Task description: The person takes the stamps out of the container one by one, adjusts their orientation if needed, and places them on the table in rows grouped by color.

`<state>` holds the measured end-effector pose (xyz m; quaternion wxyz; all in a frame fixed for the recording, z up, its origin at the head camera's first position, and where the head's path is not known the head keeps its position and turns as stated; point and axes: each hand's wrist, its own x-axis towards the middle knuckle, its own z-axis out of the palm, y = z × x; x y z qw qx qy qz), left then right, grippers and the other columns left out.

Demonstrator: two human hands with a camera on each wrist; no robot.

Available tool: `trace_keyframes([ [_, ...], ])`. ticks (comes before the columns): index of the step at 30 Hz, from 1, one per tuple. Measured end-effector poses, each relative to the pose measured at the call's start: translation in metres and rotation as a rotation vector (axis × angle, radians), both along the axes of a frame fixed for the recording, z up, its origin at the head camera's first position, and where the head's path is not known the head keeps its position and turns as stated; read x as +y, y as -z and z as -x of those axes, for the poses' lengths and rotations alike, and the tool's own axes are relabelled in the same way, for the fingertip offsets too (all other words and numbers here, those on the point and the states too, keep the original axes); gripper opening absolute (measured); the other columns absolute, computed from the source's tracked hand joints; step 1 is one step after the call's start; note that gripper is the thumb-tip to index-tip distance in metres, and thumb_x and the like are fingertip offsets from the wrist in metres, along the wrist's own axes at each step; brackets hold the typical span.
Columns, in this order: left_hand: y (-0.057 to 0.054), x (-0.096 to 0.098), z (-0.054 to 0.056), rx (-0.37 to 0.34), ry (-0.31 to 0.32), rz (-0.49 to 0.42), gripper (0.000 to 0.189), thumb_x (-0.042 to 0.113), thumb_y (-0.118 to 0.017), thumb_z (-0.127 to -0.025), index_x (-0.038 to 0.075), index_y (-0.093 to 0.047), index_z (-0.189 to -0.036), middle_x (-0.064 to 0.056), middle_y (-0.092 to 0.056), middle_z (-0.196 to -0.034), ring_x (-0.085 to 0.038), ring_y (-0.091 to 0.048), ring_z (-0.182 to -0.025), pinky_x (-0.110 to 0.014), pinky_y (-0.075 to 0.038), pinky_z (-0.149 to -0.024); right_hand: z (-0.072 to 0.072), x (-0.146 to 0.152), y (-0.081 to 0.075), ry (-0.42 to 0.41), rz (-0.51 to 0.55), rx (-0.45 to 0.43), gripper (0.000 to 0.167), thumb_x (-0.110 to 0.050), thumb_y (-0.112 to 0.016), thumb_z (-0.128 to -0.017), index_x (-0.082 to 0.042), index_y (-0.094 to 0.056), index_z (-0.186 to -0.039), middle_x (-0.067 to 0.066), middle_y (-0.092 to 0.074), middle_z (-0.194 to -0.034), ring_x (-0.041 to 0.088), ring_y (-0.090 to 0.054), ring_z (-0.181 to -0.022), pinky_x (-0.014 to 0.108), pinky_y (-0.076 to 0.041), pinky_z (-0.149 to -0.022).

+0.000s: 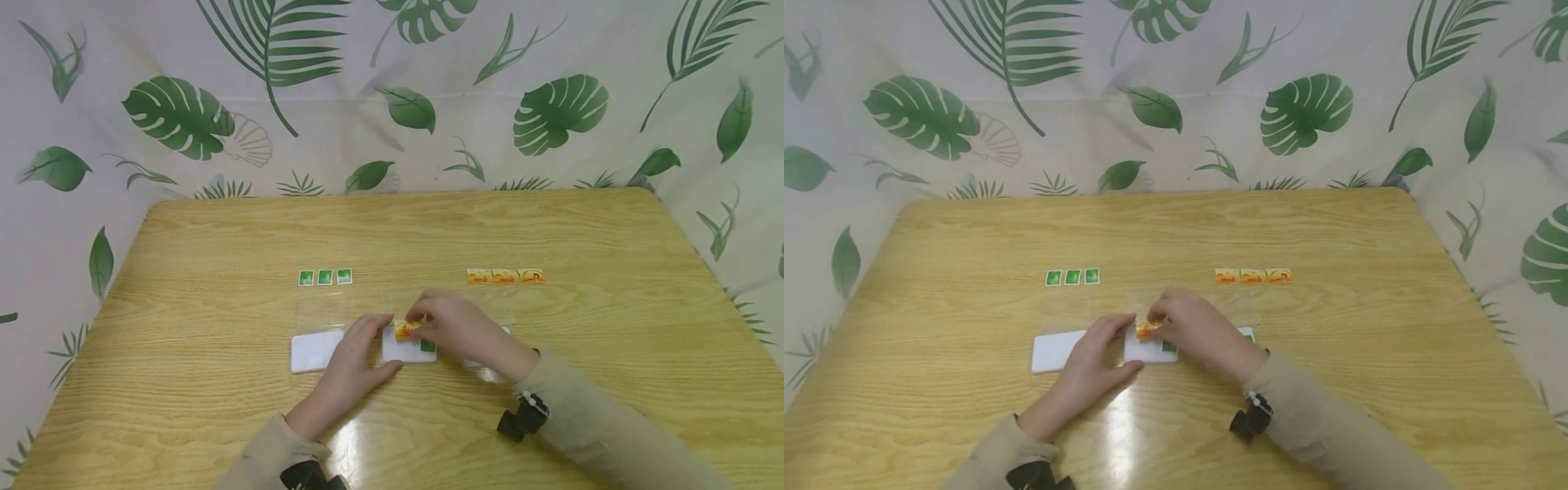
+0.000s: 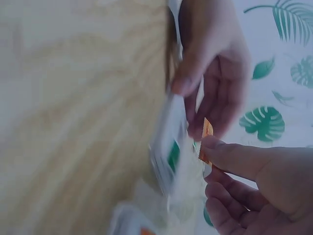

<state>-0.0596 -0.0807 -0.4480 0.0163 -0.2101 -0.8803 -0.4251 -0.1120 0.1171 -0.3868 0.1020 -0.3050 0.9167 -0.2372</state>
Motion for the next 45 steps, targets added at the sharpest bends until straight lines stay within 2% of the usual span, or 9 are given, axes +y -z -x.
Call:
trace_keyframes([
  [4,0.0,0.0,0.0,0.008,0.002,-0.003,0.067,0.016,-0.08,-0.078,0.002,-0.048,-0.134,-0.01,-0.053,-0.131,-0.023,-0.05,-0.118,-0.037,-0.041,-0.103,0.012,0.011,-0.005,0.07,-0.015,-0.025,0.02,-0.015,-0.073,-0.085,-0.006,-0.071,-0.103,0.003,-0.064,-0.098,0.017,-0.059,-0.087,0.031,-0.053,-0.074],
  [11,0.001,0.0,0.0,0.02,0.004,-0.002,0.067,0.015,-0.08,-0.077,0.003,-0.048,-0.134,-0.01,-0.054,-0.129,-0.022,-0.052,-0.114,-0.036,-0.044,-0.1,0.039,0.031,-0.01,0.166,-0.055,-0.019,0.021,-0.013,-0.07,-0.087,-0.003,-0.07,-0.105,0.007,-0.063,-0.099,0.023,-0.057,-0.09,0.037,-0.052,-0.077],
  [15,0.001,0.0,0.0,0.034,0.007,-0.003,0.067,0.015,-0.08,-0.078,0.001,-0.047,-0.134,-0.011,-0.054,-0.128,-0.023,-0.052,-0.114,-0.037,-0.044,-0.1,0.057,0.043,-0.005,0.215,-0.064,-0.043,0.021,-0.012,-0.071,-0.087,-0.002,-0.07,-0.106,0.009,-0.063,-0.098,0.024,-0.057,-0.09,0.038,-0.051,-0.077],
  [23,0.002,0.0,0.0,0.049,0.0,-0.016,0.067,0.014,-0.081,-0.076,0.0,-0.048,-0.133,-0.011,-0.054,-0.127,-0.024,-0.052,-0.115,-0.037,-0.044,-0.099,0.082,0.062,0.011,0.206,-0.057,-0.05,0.021,-0.013,-0.073,-0.085,-0.002,-0.071,-0.102,0.008,-0.065,-0.092,0.022,-0.057,-0.083,0.036,-0.049,-0.071],
  [30,0.001,0.0,0.0,0.05,-0.002,-0.014,0.068,0.013,-0.081,-0.076,0.0,-0.048,-0.133,-0.011,-0.054,-0.128,-0.024,-0.051,-0.116,-0.037,-0.044,-0.1,0.087,0.063,0.013,0.176,-0.061,-0.054,0.019,-0.012,-0.073,-0.085,-0.001,-0.071,-0.1,0.008,-0.066,-0.091,0.021,-0.057,-0.081,0.037,-0.05,-0.071],
  [37,0.0,0.0,0.0,0.037,0.002,-0.003,0.067,0.014,-0.081,-0.076,0.0,-0.048,-0.133,-0.011,-0.054,-0.128,-0.023,-0.051,-0.117,-0.036,-0.042,-0.102,0.086,0.06,0.014,0.136,-0.083,-0.028,0.02,-0.01,-0.073,-0.084,0.0,-0.071,-0.102,0.011,-0.067,-0.096,0.024,-0.061,-0.088,0.041,-0.052,-0.078],
  [45,-0.001,-0.001,0.0,0.022,0.004,-0.006,0.068,0.015,-0.081,-0.077,0.0,-0.047,-0.134,-0.011,-0.053,-0.129,-0.023,-0.05,-0.117,-0.037,-0.043,-0.102,0.086,0.058,0.015,0.131,-0.085,-0.028,0.021,-0.011,-0.074,-0.083,-0.001,-0.07,-0.101,0.008,-0.065,-0.093,0.023,-0.06,-0.086,0.039,-0.052,-0.076],
])
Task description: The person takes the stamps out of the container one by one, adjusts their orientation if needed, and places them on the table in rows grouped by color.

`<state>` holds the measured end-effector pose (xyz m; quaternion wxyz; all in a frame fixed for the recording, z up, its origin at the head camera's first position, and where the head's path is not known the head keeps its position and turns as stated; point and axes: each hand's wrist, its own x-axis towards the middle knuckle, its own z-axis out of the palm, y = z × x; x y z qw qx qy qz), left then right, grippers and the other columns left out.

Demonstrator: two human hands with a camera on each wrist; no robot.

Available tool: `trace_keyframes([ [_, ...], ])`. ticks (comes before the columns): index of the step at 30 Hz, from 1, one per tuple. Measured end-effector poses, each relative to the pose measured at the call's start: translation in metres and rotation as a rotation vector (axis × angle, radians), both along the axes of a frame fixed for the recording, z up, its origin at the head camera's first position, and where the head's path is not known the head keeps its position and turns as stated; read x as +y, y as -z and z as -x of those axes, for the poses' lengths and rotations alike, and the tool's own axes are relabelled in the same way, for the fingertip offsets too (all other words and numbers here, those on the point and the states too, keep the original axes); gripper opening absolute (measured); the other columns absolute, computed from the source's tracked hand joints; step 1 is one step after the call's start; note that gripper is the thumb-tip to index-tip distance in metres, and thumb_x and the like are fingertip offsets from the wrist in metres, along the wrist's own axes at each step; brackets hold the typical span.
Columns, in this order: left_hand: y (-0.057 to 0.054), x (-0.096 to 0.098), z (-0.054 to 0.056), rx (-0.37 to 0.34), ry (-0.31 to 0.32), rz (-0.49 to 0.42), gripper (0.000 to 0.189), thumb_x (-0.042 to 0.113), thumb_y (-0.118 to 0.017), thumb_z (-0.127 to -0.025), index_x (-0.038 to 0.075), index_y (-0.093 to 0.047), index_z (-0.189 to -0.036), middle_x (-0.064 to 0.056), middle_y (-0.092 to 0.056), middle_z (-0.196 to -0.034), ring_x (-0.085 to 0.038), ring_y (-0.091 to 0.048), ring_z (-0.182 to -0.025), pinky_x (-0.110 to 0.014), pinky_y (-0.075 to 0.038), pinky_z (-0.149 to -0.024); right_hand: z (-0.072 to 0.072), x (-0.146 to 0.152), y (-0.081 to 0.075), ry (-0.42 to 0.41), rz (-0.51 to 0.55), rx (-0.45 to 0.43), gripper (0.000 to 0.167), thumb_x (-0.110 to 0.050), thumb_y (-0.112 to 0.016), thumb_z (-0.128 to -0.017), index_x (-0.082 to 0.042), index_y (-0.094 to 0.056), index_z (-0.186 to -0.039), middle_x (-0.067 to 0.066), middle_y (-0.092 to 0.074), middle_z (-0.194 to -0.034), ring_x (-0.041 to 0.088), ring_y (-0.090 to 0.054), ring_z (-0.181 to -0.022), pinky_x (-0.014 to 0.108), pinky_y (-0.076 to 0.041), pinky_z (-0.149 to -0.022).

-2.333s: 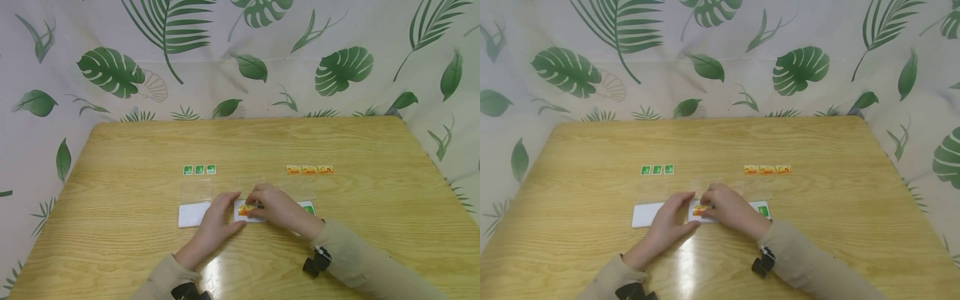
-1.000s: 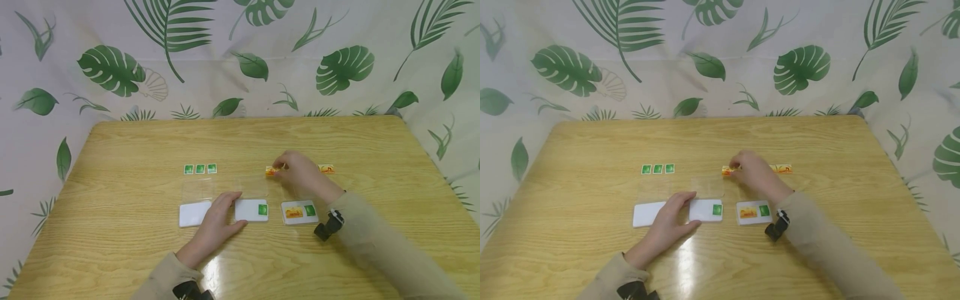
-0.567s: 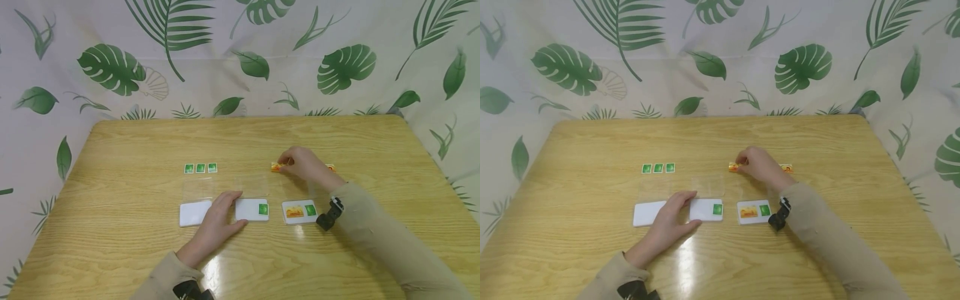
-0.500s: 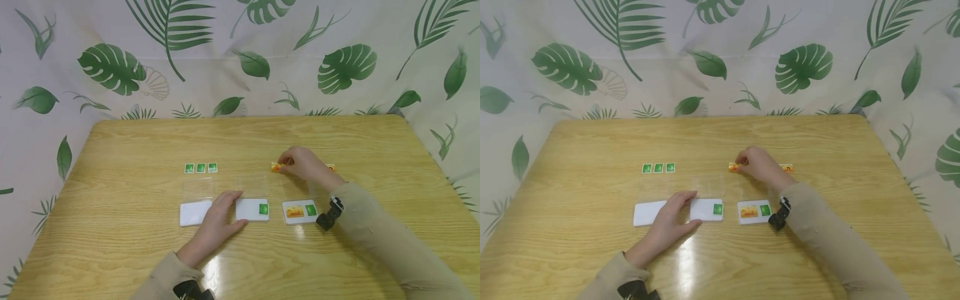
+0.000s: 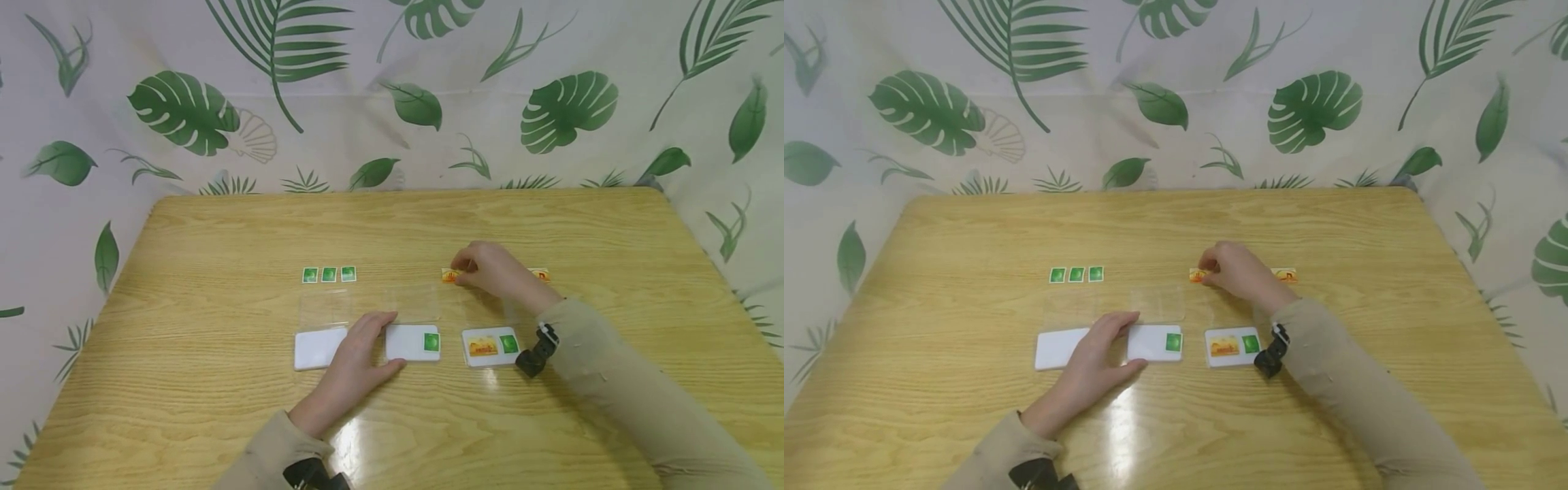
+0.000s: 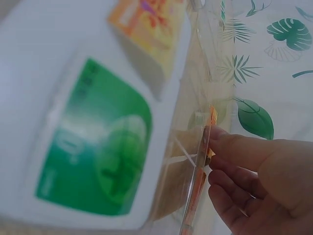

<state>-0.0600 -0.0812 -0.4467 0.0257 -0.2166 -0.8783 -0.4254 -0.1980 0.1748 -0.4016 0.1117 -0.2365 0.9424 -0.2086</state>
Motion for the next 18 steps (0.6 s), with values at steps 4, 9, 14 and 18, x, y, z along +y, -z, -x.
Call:
trace_keyframes([
  [4,0.0001,0.0001,0.0004,-0.001,0.0,0.003,0.068,0.014,-0.081,-0.077,0.0,-0.047,-0.134,-0.011,-0.053,-0.129,-0.023,-0.051,-0.116,-0.036,-0.043,-0.101,-0.0003,0.0007,0.0002,-0.009,0.006,0.017,0.012,-0.011,-0.076,-0.082,-0.004,-0.068,-0.089,0.007,-0.064,-0.087,0.022,-0.059,-0.081,0.038,-0.052,-0.072],
  [9,0.0016,-0.0001,0.001,0.002,-0.002,0.004,0.068,0.014,-0.081,-0.077,0.001,-0.048,-0.134,-0.01,-0.054,-0.129,-0.021,-0.051,-0.116,-0.035,-0.043,-0.102,-0.0007,0.0011,0.0003,-0.015,0.009,0.026,0.009,-0.01,-0.076,-0.082,-0.007,-0.067,-0.083,0.005,-0.062,-0.083,0.02,-0.057,-0.078,0.037,-0.05,-0.07],
  [14,0.0029,-0.0003,0.0011,0.019,-0.002,0.004,0.067,0.015,-0.081,-0.076,0.001,-0.048,-0.133,-0.01,-0.054,-0.128,-0.022,-0.052,-0.115,-0.035,-0.044,-0.1,-0.0013,0.0008,0.0019,-0.012,-0.007,0.031,0.007,-0.011,-0.075,-0.083,-0.007,-0.069,-0.084,0.004,-0.06,-0.082,0.019,-0.054,-0.075,0.035,-0.049,-0.067],
  [18,0.0031,-0.0004,0.0011,0.014,-0.002,0.007,0.067,0.014,-0.081,-0.076,0.001,-0.048,-0.133,-0.01,-0.054,-0.128,-0.021,-0.052,-0.115,-0.035,-0.043,-0.101,-0.0016,0.0008,0.0025,0.003,0.0,0.016,0.005,-0.012,-0.073,-0.084,-0.008,-0.071,-0.085,0.003,-0.059,-0.082,0.018,-0.053,-0.075,0.033,-0.048,-0.066],
])
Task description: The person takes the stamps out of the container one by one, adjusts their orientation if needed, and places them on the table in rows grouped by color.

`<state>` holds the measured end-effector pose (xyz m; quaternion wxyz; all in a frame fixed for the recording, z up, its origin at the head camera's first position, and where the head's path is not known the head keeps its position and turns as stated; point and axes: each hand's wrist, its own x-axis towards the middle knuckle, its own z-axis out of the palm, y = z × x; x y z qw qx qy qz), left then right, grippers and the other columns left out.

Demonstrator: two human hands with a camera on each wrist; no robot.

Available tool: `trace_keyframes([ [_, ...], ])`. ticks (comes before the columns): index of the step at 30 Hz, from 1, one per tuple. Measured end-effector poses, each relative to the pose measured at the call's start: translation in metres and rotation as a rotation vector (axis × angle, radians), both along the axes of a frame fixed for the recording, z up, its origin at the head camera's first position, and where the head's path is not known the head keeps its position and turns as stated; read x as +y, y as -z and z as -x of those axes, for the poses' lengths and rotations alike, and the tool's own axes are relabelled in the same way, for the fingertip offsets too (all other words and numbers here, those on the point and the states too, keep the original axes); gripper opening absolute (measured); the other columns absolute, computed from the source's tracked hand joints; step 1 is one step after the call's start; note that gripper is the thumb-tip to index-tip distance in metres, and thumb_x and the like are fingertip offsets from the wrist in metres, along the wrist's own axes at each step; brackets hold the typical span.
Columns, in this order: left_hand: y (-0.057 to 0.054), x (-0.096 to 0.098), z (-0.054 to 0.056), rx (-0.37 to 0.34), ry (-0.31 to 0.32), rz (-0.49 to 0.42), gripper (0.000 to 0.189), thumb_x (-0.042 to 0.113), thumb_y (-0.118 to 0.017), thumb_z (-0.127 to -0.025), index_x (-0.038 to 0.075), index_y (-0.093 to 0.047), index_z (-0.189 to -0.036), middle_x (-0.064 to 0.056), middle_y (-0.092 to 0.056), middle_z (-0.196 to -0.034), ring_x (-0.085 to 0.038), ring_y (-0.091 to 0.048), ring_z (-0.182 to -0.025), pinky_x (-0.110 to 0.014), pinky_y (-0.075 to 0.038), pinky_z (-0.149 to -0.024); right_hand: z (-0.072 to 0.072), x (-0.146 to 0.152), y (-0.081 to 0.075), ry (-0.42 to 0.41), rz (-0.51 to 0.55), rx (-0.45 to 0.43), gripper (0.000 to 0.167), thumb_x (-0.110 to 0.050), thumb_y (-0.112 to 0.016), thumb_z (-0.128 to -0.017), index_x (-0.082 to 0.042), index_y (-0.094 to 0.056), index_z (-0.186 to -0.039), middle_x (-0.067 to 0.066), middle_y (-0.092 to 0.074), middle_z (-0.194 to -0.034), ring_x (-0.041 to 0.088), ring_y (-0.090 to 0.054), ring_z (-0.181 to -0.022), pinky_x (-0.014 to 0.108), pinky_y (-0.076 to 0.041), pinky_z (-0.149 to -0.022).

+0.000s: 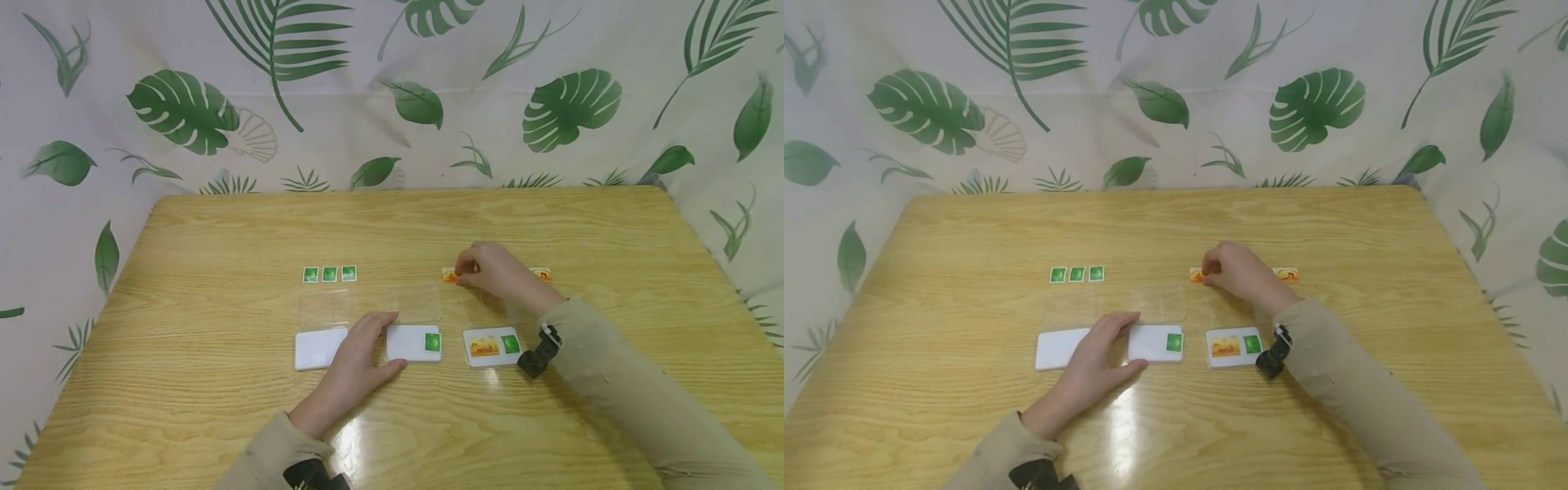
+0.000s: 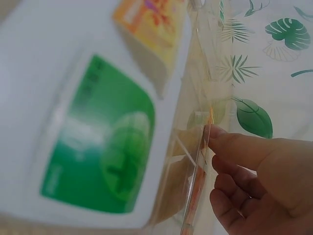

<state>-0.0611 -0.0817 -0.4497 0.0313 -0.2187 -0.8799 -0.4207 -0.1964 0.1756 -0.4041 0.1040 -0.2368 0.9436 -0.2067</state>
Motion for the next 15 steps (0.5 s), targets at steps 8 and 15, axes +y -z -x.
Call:
trace_keyframes([
  [8,-0.0008,0.0001,-0.0004,-0.015,0.0,-0.002,0.067,0.014,-0.081,-0.076,0.002,-0.048,-0.134,-0.01,-0.054,-0.129,-0.021,-0.051,-0.117,-0.035,-0.042,-0.102,0.0005,0.0015,-0.0044,0.012,0.005,-0.04,0.004,-0.01,-0.069,-0.088,-0.007,-0.071,-0.09,0.005,-0.063,-0.088,0.019,-0.056,-0.079,0.036,-0.049,-0.07],
  [15,-0.001,0.0001,-0.0006,-0.028,-0.003,-0.007,0.066,0.016,-0.08,-0.078,0.002,-0.048,-0.134,-0.009,-0.053,-0.129,-0.021,-0.05,-0.118,-0.035,-0.042,-0.103,-0.0005,0.0031,-0.01,0.013,0.023,-0.043,0.004,-0.01,-0.07,-0.088,-0.007,-0.071,-0.09,0.003,-0.062,-0.083,0.018,-0.054,-0.074,0.033,-0.047,-0.064],
])
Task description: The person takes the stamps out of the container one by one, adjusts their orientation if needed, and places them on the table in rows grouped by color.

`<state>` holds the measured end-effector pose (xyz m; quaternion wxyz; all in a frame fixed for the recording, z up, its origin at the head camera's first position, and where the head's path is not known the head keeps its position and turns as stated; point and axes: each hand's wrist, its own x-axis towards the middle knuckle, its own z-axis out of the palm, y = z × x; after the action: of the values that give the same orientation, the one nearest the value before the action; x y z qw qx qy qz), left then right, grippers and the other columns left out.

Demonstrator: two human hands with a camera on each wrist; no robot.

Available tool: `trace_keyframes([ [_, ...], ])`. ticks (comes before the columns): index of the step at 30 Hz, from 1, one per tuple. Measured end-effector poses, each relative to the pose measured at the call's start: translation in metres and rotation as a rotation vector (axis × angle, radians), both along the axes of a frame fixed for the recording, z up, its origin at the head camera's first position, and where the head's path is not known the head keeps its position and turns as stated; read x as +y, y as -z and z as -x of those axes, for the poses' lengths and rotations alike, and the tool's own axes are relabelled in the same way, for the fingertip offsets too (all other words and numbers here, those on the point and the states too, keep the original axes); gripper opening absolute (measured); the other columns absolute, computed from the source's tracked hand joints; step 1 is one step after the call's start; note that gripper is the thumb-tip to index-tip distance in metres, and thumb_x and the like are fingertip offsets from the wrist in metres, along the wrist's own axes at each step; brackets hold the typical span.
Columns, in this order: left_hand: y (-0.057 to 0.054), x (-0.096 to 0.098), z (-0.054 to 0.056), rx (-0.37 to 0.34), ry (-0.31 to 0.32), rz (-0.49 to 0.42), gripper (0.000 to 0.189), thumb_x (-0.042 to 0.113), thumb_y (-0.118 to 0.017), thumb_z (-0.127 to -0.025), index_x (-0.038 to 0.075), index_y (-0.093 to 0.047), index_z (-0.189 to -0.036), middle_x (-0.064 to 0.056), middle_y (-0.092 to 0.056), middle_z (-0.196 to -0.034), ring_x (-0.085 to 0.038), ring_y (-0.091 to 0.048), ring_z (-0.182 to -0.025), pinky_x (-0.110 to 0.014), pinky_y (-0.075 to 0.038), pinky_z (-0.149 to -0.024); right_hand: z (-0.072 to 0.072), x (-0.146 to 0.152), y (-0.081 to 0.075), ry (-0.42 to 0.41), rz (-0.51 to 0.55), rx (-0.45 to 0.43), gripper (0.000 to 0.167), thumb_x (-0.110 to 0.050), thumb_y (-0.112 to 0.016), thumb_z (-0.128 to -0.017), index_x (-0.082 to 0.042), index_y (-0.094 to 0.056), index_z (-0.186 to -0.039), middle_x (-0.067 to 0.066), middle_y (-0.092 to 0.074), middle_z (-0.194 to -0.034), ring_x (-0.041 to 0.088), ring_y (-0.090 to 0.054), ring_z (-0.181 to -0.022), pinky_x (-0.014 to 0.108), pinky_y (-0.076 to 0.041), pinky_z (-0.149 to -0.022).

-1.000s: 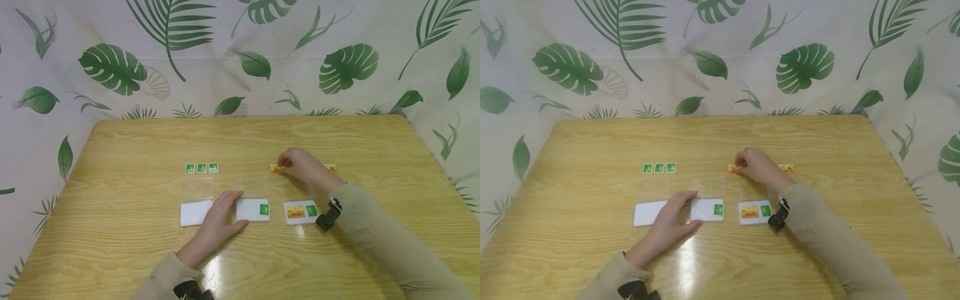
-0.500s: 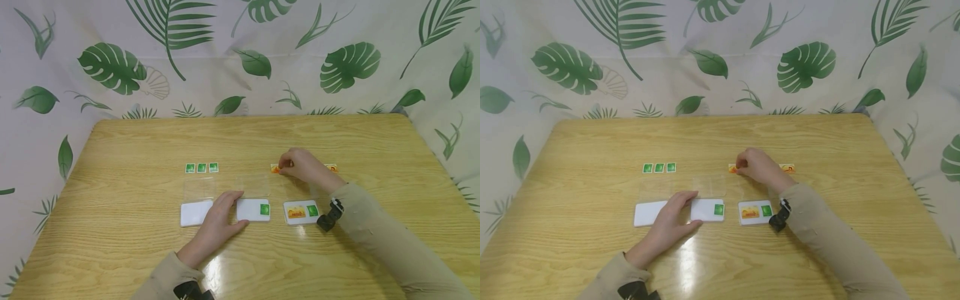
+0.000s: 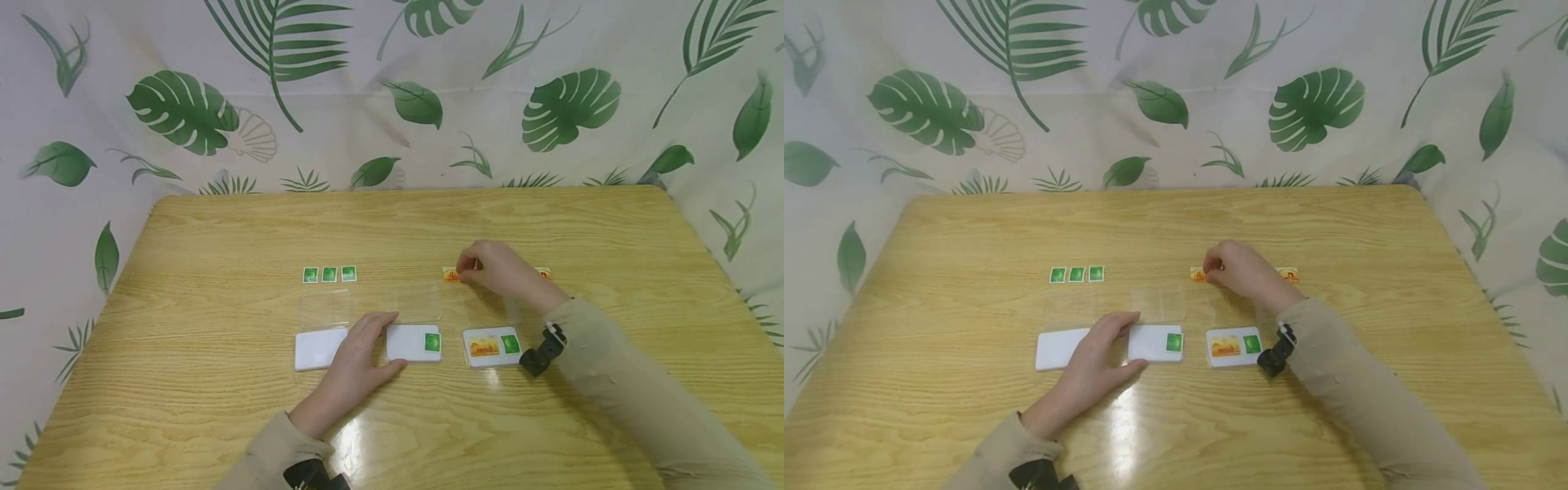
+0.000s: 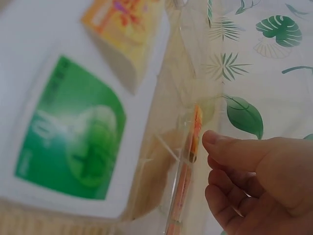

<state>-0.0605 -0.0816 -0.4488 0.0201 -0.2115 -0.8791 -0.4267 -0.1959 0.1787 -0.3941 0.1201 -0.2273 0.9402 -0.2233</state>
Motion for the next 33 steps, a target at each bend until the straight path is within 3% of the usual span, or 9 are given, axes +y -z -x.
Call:
trace_keyframes([
  [5,0.0,0.0,-0.001,-0.001,0.0,-0.001,0.066,0.017,-0.08,-0.078,0.002,-0.048,-0.134,-0.009,-0.053,-0.129,-0.021,-0.05,-0.118,-0.036,-0.042,-0.102,-0.007,-0.002,-0.005,0.0,0.017,0.026,0.008,-0.011,-0.07,-0.087,-0.006,-0.071,-0.094,0.003,-0.062,-0.083,0.018,-0.053,-0.074,0.032,-0.046,-0.064],
  [10,0.001,0.0,-0.001,0.004,-0.003,0.001,0.066,0.017,-0.08,-0.078,0.003,-0.049,-0.134,-0.009,-0.054,-0.128,-0.021,-0.051,-0.116,-0.036,-0.043,-0.101,-0.025,-0.011,-0.006,-0.076,0.074,0.074,0.016,-0.011,-0.072,-0.085,-0.003,-0.07,-0.098,0.003,-0.063,-0.084,0.016,-0.055,-0.076,0.03,-0.048,-0.065],
  [19,0.0,0.0,-0.001,0.009,-0.001,-0.002,0.066,0.017,-0.08,-0.078,0.003,-0.049,-0.134,-0.009,-0.054,-0.129,-0.02,-0.051,-0.117,-0.036,-0.042,-0.102,-0.063,-0.028,-0.002,-0.198,0.101,0.017,0.021,-0.02,-0.075,-0.083,-0.008,-0.068,-0.099,-0.004,-0.062,-0.086,0.01,-0.054,-0.075,0.026,-0.049,-0.064],
  [24,0.0,0.0,-0.001,0.012,0.001,0.002,0.065,0.017,-0.08,-0.078,0.003,-0.049,-0.134,-0.009,-0.054,-0.129,-0.02,-0.051,-0.116,-0.036,-0.042,-0.101,-0.074,-0.033,0.001,-0.212,0.097,-0.013,0.022,-0.023,-0.077,-0.081,-0.009,-0.068,-0.095,-0.006,-0.059,-0.082,0.009,-0.051,-0.071,0.024,-0.047,-0.061],
  [33,-0.001,0.0,0.0,0.006,0.003,0.013,0.065,0.018,-0.079,-0.079,0.003,-0.048,-0.134,-0.009,-0.053,-0.13,-0.021,-0.049,-0.119,-0.036,-0.041,-0.103,-0.083,-0.04,0.004,-0.135,0.037,-0.041,0.022,-0.025,-0.075,-0.083,-0.013,-0.057,-0.08,-0.005,-0.048,-0.069,0.01,-0.042,-0.062,0.023,-0.037,-0.053],
])
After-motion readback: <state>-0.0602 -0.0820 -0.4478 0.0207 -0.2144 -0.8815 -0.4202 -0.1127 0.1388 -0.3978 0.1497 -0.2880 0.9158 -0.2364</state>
